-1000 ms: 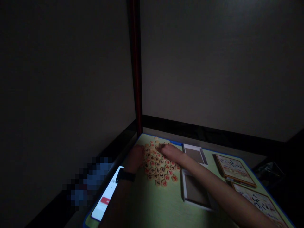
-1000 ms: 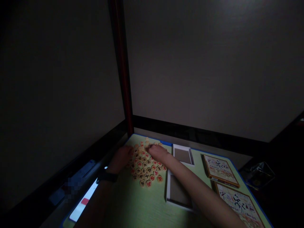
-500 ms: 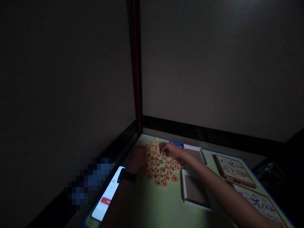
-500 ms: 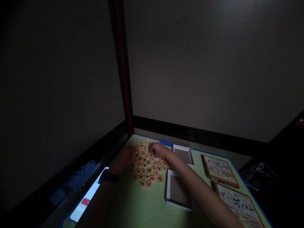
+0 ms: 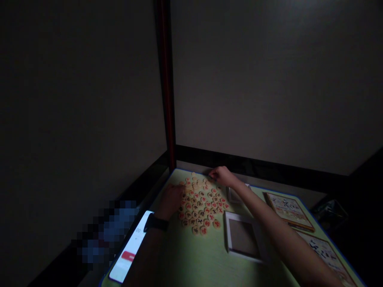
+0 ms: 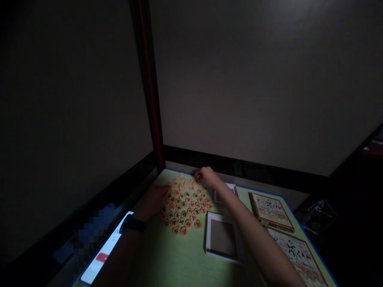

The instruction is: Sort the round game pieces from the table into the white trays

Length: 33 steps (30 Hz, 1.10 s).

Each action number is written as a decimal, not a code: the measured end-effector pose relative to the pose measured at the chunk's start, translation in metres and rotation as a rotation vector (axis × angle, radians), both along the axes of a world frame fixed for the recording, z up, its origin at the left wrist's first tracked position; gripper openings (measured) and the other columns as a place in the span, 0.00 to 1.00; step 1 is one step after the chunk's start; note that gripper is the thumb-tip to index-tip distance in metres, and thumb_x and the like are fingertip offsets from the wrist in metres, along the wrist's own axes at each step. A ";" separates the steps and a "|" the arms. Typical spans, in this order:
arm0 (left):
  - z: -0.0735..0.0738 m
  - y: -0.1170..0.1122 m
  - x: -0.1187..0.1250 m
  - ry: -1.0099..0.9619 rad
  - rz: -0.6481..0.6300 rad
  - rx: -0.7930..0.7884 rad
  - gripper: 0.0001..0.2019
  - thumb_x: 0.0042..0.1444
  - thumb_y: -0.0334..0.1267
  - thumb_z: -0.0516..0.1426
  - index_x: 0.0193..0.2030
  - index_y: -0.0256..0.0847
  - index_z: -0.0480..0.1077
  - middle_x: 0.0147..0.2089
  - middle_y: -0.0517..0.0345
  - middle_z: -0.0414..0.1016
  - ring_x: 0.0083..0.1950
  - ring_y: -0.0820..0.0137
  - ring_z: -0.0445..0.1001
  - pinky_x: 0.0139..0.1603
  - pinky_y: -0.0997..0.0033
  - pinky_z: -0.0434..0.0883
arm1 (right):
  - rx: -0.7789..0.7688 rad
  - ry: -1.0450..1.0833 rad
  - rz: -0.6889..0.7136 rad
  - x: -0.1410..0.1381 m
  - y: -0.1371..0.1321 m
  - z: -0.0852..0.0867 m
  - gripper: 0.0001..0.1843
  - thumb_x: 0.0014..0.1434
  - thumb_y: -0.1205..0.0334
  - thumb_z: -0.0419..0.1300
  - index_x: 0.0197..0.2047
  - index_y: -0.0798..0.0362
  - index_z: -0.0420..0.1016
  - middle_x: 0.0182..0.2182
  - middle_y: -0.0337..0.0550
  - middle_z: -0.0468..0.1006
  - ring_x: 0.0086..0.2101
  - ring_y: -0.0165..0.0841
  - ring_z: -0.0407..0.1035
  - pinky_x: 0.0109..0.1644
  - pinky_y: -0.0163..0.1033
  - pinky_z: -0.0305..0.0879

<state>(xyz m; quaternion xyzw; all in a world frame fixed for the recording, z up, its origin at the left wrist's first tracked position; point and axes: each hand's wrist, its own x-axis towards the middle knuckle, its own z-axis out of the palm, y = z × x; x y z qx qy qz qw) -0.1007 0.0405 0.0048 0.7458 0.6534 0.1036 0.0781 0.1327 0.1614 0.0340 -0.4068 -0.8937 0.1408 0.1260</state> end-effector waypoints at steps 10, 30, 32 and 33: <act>-0.010 0.004 -0.001 -0.013 -0.028 0.078 0.15 0.63 0.29 0.47 0.45 0.40 0.75 0.45 0.50 0.79 0.48 0.64 0.73 0.53 0.66 0.66 | 0.062 -0.274 -0.014 -0.014 -0.028 -0.018 0.14 0.58 0.73 0.54 0.42 0.54 0.78 0.42 0.51 0.80 0.42 0.36 0.74 0.42 0.34 0.62; -0.007 0.006 0.003 -0.123 0.004 0.161 0.14 0.62 0.28 0.48 0.44 0.37 0.75 0.48 0.47 0.77 0.53 0.63 0.71 0.59 0.65 0.64 | -0.126 -0.192 -0.042 -0.028 -0.022 -0.018 0.13 0.53 0.73 0.60 0.43 0.57 0.74 0.42 0.56 0.80 0.45 0.41 0.74 0.45 0.38 0.67; -0.005 0.005 0.006 -0.189 0.012 0.176 0.15 0.62 0.28 0.48 0.46 0.36 0.75 0.49 0.47 0.77 0.53 0.63 0.71 0.59 0.65 0.65 | -0.175 -0.073 -0.041 -0.026 -0.019 -0.017 0.10 0.54 0.72 0.60 0.41 0.57 0.73 0.39 0.55 0.80 0.43 0.41 0.75 0.43 0.38 0.67; -0.004 0.005 0.009 -0.238 0.011 0.186 0.14 0.62 0.29 0.49 0.47 0.36 0.75 0.49 0.47 0.77 0.53 0.63 0.72 0.59 0.65 0.65 | -0.209 -0.006 -0.036 -0.025 -0.018 -0.017 0.09 0.54 0.71 0.59 0.41 0.58 0.72 0.37 0.53 0.80 0.42 0.40 0.75 0.42 0.38 0.68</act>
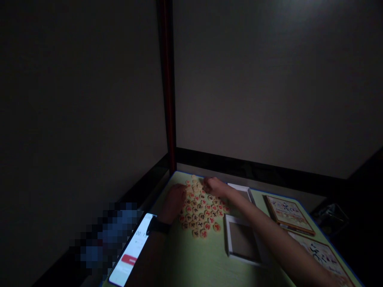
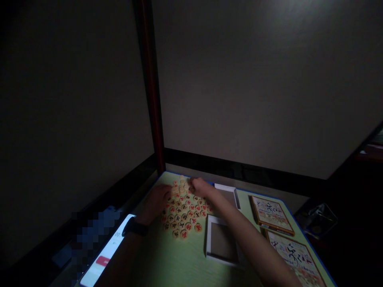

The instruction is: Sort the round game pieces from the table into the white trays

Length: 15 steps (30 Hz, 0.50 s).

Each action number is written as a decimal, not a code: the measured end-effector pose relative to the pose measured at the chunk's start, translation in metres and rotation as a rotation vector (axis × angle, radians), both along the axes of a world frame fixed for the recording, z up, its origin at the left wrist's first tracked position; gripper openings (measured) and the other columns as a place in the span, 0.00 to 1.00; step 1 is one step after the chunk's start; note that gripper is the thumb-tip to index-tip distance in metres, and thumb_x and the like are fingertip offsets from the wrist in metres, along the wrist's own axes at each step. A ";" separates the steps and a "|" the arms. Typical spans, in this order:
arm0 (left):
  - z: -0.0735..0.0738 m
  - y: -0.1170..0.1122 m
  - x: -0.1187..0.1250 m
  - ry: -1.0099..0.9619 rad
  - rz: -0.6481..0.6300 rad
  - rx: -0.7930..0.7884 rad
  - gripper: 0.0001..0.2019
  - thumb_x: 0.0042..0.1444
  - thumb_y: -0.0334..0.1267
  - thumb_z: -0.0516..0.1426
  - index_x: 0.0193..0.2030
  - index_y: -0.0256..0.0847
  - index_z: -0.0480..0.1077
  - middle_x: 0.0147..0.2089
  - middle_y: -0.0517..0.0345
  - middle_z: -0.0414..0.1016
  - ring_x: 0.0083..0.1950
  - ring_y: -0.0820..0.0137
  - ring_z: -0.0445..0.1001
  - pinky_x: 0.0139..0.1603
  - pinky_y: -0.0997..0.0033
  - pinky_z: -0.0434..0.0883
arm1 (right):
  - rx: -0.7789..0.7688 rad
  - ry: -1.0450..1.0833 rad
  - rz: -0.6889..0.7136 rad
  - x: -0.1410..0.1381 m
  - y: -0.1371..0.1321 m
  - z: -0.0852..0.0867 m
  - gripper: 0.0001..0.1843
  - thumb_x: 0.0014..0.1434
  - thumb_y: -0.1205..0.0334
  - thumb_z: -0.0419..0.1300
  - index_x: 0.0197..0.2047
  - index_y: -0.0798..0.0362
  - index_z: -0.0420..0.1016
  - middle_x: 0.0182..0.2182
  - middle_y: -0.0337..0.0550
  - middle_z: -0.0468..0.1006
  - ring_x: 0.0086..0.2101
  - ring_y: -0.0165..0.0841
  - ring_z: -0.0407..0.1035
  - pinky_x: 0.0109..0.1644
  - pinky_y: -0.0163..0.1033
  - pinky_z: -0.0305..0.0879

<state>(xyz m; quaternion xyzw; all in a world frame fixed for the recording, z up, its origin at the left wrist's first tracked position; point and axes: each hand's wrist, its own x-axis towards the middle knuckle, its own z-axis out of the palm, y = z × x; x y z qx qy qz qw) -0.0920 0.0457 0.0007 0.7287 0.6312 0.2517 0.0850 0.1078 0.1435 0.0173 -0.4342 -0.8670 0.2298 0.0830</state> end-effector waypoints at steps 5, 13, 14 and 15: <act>0.006 -0.004 0.023 -0.258 -0.065 0.055 0.20 0.60 0.36 0.55 0.59 0.40 0.69 0.49 0.52 0.77 0.49 0.65 0.74 0.54 0.65 0.69 | -0.225 0.373 0.036 0.002 -0.009 0.001 0.14 0.60 0.54 0.58 0.44 0.55 0.68 0.34 0.45 0.79 0.32 0.31 0.76 0.35 0.34 0.71; 0.008 -0.009 0.038 -0.339 -0.101 0.147 0.13 0.60 0.37 0.57 0.50 0.40 0.75 0.49 0.53 0.78 0.48 0.66 0.75 0.55 0.67 0.70 | -0.389 0.690 0.071 0.006 -0.027 -0.014 0.23 0.55 0.42 0.61 0.44 0.53 0.69 0.35 0.44 0.78 0.33 0.29 0.76 0.39 0.33 0.73; 0.008 -0.009 0.038 -0.339 -0.104 0.161 0.13 0.60 0.37 0.57 0.50 0.41 0.75 0.49 0.53 0.78 0.48 0.66 0.75 0.55 0.66 0.70 | -0.388 0.694 0.058 0.006 -0.026 -0.016 0.22 0.56 0.43 0.61 0.43 0.54 0.70 0.34 0.44 0.78 0.32 0.29 0.75 0.37 0.33 0.72; 0.006 -0.008 0.038 -0.341 -0.104 0.177 0.13 0.60 0.37 0.57 0.50 0.41 0.75 0.49 0.54 0.79 0.48 0.66 0.75 0.55 0.66 0.70 | -0.381 0.692 0.043 0.008 -0.023 -0.018 0.21 0.58 0.45 0.60 0.42 0.54 0.71 0.33 0.45 0.78 0.31 0.29 0.75 0.36 0.33 0.72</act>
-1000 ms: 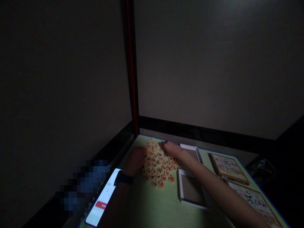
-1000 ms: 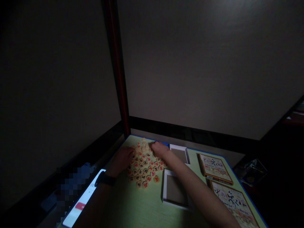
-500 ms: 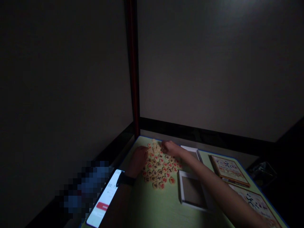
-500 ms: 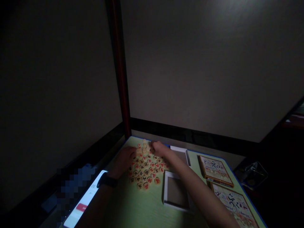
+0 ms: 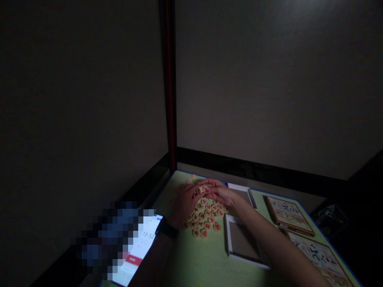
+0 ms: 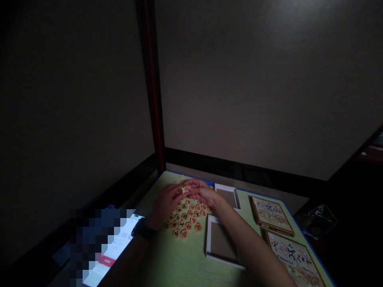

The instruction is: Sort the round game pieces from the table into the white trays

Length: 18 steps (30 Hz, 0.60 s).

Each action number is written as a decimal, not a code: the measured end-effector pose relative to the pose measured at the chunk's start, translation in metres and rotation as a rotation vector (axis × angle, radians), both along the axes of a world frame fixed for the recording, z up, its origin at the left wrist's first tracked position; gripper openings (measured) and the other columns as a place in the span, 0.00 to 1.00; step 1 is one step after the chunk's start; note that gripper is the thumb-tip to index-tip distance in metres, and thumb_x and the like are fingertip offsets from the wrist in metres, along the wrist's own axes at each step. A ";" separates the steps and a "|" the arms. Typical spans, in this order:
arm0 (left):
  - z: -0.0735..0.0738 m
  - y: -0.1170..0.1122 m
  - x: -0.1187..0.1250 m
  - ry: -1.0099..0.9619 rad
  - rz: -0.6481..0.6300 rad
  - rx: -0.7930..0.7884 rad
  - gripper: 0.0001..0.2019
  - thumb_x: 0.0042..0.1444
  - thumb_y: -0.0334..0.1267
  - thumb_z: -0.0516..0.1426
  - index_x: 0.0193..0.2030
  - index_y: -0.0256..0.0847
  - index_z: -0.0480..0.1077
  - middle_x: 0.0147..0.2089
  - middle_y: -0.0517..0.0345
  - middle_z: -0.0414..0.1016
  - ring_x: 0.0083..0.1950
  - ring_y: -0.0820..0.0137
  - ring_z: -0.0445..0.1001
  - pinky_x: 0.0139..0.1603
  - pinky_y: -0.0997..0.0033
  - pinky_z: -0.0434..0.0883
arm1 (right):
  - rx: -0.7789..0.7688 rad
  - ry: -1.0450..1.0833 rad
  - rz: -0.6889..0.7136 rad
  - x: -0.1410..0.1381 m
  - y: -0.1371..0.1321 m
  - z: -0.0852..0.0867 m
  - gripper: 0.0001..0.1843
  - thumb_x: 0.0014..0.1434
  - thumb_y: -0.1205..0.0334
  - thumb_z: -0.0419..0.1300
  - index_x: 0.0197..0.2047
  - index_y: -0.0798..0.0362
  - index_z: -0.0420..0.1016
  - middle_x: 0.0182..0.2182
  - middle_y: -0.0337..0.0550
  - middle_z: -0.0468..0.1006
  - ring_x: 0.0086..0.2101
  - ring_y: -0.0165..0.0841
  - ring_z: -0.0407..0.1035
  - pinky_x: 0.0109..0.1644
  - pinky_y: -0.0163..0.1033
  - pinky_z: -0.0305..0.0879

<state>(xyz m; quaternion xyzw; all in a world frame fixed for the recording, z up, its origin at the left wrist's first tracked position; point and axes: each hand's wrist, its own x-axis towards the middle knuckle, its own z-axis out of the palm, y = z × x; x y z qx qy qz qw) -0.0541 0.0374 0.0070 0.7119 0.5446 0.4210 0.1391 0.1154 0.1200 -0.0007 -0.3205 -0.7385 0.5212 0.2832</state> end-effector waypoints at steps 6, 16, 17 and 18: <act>-0.011 0.007 -0.004 -0.021 0.105 0.004 0.14 0.58 0.32 0.57 0.50 0.41 0.75 0.51 0.50 0.77 0.51 0.63 0.75 0.56 0.62 0.70 | 0.113 -0.181 -0.158 0.014 0.025 -0.004 0.08 0.57 0.62 0.58 0.34 0.57 0.76 0.27 0.44 0.79 0.27 0.31 0.73 0.33 0.34 0.69; -0.011 0.007 -0.005 -0.007 0.145 -0.062 0.09 0.55 0.31 0.59 0.44 0.39 0.74 0.41 0.54 0.77 0.43 0.66 0.74 0.47 0.66 0.70 | 0.365 -0.599 -0.262 0.020 0.038 -0.005 0.14 0.47 0.77 0.55 0.27 0.54 0.80 0.25 0.42 0.81 0.32 0.34 0.74 0.39 0.34 0.62; -0.009 0.006 -0.005 0.008 0.138 -0.054 0.08 0.55 0.31 0.59 0.42 0.40 0.74 0.41 0.54 0.76 0.43 0.66 0.74 0.47 0.66 0.70 | 0.378 -0.617 -0.260 0.019 0.037 -0.005 0.14 0.47 0.77 0.54 0.27 0.54 0.80 0.26 0.43 0.81 0.32 0.34 0.74 0.39 0.34 0.62; -0.008 0.004 -0.005 0.024 0.129 -0.043 0.07 0.56 0.31 0.58 0.41 0.40 0.74 0.40 0.54 0.76 0.43 0.66 0.73 0.47 0.67 0.69 | 0.389 -0.628 -0.259 0.019 0.034 -0.003 0.14 0.47 0.77 0.55 0.27 0.54 0.80 0.27 0.44 0.81 0.33 0.35 0.74 0.39 0.34 0.61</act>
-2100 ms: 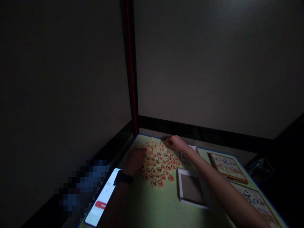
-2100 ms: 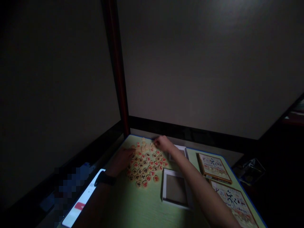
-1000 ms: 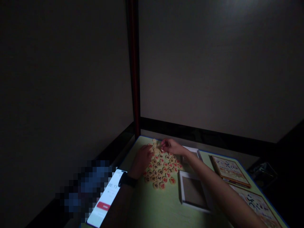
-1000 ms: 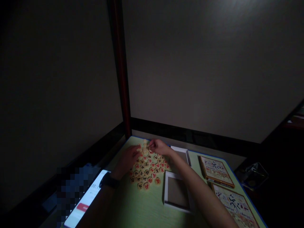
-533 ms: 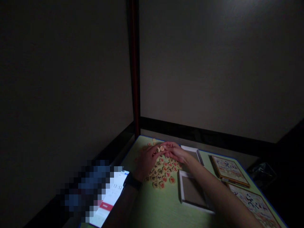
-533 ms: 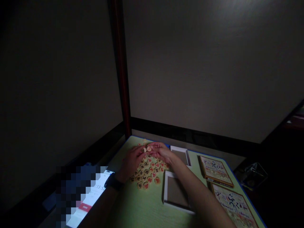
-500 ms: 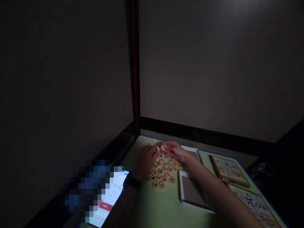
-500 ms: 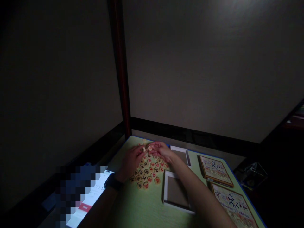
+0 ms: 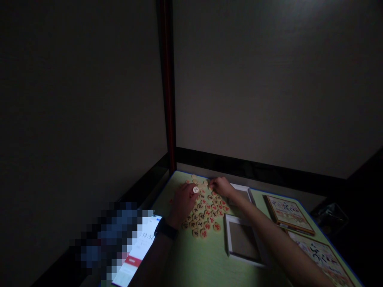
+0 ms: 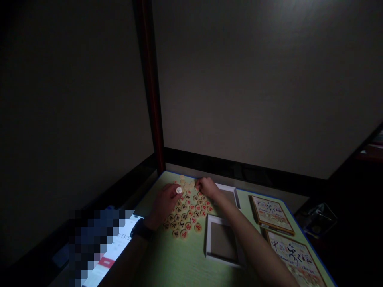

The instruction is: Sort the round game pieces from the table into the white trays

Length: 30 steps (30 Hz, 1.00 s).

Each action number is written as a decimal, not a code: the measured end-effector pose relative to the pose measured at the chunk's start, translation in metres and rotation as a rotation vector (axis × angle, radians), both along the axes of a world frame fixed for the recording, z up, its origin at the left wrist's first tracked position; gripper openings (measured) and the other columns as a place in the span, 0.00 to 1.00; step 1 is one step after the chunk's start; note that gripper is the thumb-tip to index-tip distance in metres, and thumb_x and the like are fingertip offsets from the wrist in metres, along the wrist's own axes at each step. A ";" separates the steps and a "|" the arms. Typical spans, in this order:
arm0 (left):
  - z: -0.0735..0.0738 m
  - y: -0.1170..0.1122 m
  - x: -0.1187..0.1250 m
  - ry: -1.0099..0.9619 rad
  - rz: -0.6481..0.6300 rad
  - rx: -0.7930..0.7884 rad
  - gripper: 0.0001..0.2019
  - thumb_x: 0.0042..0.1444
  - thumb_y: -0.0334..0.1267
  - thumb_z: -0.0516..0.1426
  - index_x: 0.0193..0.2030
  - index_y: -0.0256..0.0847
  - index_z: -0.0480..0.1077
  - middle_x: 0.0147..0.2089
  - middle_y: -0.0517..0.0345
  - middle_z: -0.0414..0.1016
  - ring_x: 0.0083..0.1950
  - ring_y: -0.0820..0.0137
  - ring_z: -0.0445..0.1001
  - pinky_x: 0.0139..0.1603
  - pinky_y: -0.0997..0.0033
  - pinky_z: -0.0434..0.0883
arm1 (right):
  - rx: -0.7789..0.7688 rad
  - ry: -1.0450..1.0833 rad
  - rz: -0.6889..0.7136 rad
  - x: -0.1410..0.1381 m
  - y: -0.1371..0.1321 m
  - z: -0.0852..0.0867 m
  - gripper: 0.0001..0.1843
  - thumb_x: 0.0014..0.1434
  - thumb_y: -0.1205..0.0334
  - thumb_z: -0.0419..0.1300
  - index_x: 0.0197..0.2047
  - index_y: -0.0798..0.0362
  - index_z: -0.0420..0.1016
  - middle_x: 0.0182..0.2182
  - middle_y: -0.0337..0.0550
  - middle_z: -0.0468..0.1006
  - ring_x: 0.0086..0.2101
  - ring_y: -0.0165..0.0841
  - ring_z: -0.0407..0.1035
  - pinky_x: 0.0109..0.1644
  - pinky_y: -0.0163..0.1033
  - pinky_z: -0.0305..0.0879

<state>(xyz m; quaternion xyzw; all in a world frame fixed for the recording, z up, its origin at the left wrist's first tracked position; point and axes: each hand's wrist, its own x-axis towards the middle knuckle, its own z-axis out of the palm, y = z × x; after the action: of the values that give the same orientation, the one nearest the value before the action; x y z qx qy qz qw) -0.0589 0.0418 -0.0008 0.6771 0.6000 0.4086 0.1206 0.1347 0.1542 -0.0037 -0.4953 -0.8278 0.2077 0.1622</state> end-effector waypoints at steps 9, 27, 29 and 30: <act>0.001 -0.002 0.002 0.077 -0.104 0.046 0.12 0.58 0.30 0.55 0.46 0.41 0.75 0.46 0.53 0.76 0.49 0.65 0.73 0.54 0.65 0.68 | -0.043 0.213 0.166 -0.030 -0.034 0.023 0.12 0.59 0.62 0.56 0.41 0.56 0.80 0.30 0.43 0.81 0.31 0.32 0.73 0.34 0.33 0.64; -0.011 0.010 -0.015 0.046 0.163 0.164 0.15 0.60 0.31 0.52 0.52 0.37 0.71 0.48 0.48 0.76 0.49 0.65 0.75 0.54 0.64 0.72 | -0.009 -0.101 0.004 -0.014 -0.014 0.013 0.12 0.46 0.74 0.61 0.29 0.50 0.83 0.27 0.38 0.83 0.32 0.33 0.77 0.34 0.31 0.63; -0.011 0.010 -0.018 0.062 0.194 0.171 0.15 0.59 0.30 0.52 0.52 0.36 0.71 0.48 0.48 0.77 0.49 0.64 0.75 0.54 0.64 0.71 | -0.003 -0.158 0.004 -0.014 -0.016 0.011 0.14 0.47 0.74 0.60 0.31 0.49 0.84 0.29 0.38 0.84 0.34 0.33 0.77 0.35 0.31 0.64; -0.010 0.010 -0.019 0.070 0.203 0.167 0.15 0.59 0.30 0.52 0.52 0.36 0.71 0.48 0.48 0.77 0.49 0.64 0.75 0.54 0.64 0.71 | 0.001 -0.182 0.005 -0.014 -0.017 0.011 0.14 0.48 0.73 0.60 0.32 0.48 0.84 0.31 0.38 0.84 0.35 0.34 0.77 0.36 0.31 0.64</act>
<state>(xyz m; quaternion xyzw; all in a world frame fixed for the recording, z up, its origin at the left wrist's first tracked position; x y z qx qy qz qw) -0.0778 0.0519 -0.0109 0.6346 0.6330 0.4434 0.0008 0.1203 0.1372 0.0072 -0.5099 -0.8405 0.1619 0.0860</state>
